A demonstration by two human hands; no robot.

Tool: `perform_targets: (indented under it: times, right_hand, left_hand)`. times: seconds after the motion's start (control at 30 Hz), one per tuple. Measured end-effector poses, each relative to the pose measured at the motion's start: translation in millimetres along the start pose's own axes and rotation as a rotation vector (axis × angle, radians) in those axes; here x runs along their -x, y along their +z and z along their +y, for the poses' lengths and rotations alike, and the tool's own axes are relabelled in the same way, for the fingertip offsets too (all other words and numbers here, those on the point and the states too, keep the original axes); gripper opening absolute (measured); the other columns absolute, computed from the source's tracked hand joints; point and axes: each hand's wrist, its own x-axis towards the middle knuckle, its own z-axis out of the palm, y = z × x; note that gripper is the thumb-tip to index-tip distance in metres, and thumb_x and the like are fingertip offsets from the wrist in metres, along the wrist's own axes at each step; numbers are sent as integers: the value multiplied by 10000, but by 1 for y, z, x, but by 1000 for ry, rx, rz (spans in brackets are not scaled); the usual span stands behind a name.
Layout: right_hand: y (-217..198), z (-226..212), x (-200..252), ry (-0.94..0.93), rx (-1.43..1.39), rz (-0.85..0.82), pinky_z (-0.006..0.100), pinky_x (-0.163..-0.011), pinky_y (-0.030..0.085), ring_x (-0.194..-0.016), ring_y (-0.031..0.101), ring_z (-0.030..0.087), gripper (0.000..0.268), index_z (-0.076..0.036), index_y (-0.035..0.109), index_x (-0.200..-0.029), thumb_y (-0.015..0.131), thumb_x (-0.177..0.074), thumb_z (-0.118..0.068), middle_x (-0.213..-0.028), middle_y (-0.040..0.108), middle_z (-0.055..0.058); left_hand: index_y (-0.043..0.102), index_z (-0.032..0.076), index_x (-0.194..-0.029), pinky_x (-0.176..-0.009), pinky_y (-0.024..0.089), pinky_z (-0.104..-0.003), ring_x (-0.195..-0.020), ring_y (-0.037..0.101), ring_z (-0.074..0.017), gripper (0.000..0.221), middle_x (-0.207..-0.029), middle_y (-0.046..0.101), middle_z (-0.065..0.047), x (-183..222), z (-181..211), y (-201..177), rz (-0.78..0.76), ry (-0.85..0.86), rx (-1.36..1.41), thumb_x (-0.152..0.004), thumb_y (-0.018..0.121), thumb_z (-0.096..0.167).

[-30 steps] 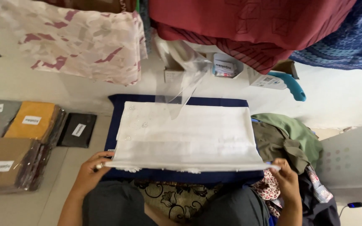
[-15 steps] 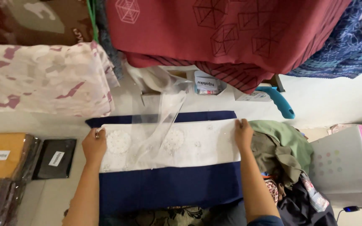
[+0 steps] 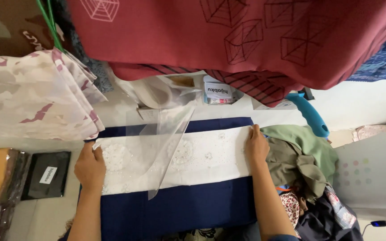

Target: Cleaning a white garment with a lint roller, folding it, and placing it into a plastic adhesive bag for shipping.

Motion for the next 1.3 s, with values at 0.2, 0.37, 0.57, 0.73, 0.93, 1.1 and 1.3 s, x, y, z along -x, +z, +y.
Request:
perform_targets:
  times: [0.2,0.37,0.57,0.73,0.93,1.1,1.3]
  right_hand:
    - [29,10,-3,-50,219,124,442,-587,594,-688,727,333,155,-210,520,-1132,423,-1139,-331,-903,667,69]
    - [43,23,-13,-118,266,210,454,-541,587,-643,722,350,149,-221,577,-1135,487,-1117,-338,-842,640,53]
    - [47,30,-13,-182,282,374,339,-469,527,-542,672,268,129,-248,625,-1046,565,-1100,-349,-768,598,6]
    - [31,21,-12,-265,197,477,323,-528,513,-606,650,260,108,-225,665,-1066,659,-1041,-330,-771,553,20]
    - [35,24,-15,-158,-6,235,429,-842,487,-1028,615,315,115,-257,641,-1129,573,-1068,-326,-1177,574,49]
    - [49,41,-41,-79,-94,8,439,-1003,298,-1184,453,291,107,-199,574,-1134,526,-1087,-283,-1266,526,41]
    - [-26,54,-39,-193,-471,-46,608,-922,453,-1083,616,528,117,-131,629,-1144,591,-1042,-173,-1036,700,265]
  left_hand:
    - [666,225,-1169,-802,588,-502,-894,740,-351,198,-1045,737,-58,-5,-17,27,23,51,-119,-1079,524,330]
    - [668,225,-1168,-788,595,-497,-875,743,-340,187,-1013,725,-52,-3,-7,16,11,57,-143,-1055,559,327]
    - [642,244,-1137,-726,596,-460,-791,733,-310,177,-950,679,-19,-6,-15,29,5,56,-205,-1049,564,375]
    - [583,254,-1305,-746,595,-487,-824,720,-344,289,-1115,629,-63,-4,8,6,46,74,-144,-1023,590,316]
    - [680,343,-1306,-941,500,-471,-1304,515,-346,298,-1381,550,-56,-27,-21,29,8,359,-327,-1044,538,345]
    - [663,295,-1136,-1050,421,-517,-1439,416,-297,190,-1450,563,52,-59,-42,38,-210,412,-346,-962,595,327]
    - [707,242,-1179,-1045,402,-575,-1249,615,-366,221,-1173,765,-68,-73,-31,-50,-354,413,-95,-983,608,261]
